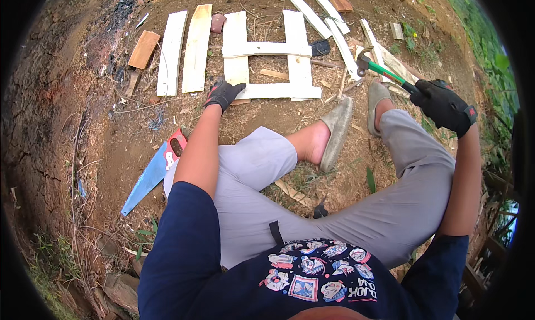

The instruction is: The person sits on the ground and assembles a wooden frame using several planks. They use a hammer to drive nails into the wood to secure the pieces together.

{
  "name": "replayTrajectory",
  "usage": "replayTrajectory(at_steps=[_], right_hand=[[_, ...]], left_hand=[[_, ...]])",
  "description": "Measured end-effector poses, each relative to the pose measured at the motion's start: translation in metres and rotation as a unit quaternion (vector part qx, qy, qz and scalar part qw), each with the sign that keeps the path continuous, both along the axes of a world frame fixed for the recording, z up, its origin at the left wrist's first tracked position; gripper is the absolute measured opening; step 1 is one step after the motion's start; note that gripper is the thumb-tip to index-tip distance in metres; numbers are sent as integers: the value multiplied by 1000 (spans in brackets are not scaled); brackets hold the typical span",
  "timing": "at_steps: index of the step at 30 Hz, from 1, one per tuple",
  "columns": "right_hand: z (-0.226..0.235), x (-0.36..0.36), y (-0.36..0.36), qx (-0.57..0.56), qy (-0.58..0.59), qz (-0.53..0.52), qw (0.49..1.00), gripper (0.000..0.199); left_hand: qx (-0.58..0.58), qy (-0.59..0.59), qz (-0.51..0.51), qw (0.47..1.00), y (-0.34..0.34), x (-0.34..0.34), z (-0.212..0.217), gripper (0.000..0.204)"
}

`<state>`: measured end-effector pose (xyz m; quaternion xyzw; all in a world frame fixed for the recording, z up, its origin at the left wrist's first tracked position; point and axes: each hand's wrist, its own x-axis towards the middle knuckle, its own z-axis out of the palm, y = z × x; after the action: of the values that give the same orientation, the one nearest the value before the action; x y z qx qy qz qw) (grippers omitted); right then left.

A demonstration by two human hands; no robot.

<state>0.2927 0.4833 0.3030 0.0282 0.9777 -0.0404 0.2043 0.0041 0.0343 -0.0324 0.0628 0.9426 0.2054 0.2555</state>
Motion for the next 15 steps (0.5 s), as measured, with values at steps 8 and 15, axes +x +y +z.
replayTrajectory(at_steps=[8, 15], right_hand=[[-9, 8, 20, -43, -130, -29, 990, 30], [-10, 16, 37, -63, -112, -27, 991, 25]], left_hand=[[-44, 9, -40, 998, 3, 6, 9, 76], [-76, 67, 4, 995, -2, -3, 8, 79]])
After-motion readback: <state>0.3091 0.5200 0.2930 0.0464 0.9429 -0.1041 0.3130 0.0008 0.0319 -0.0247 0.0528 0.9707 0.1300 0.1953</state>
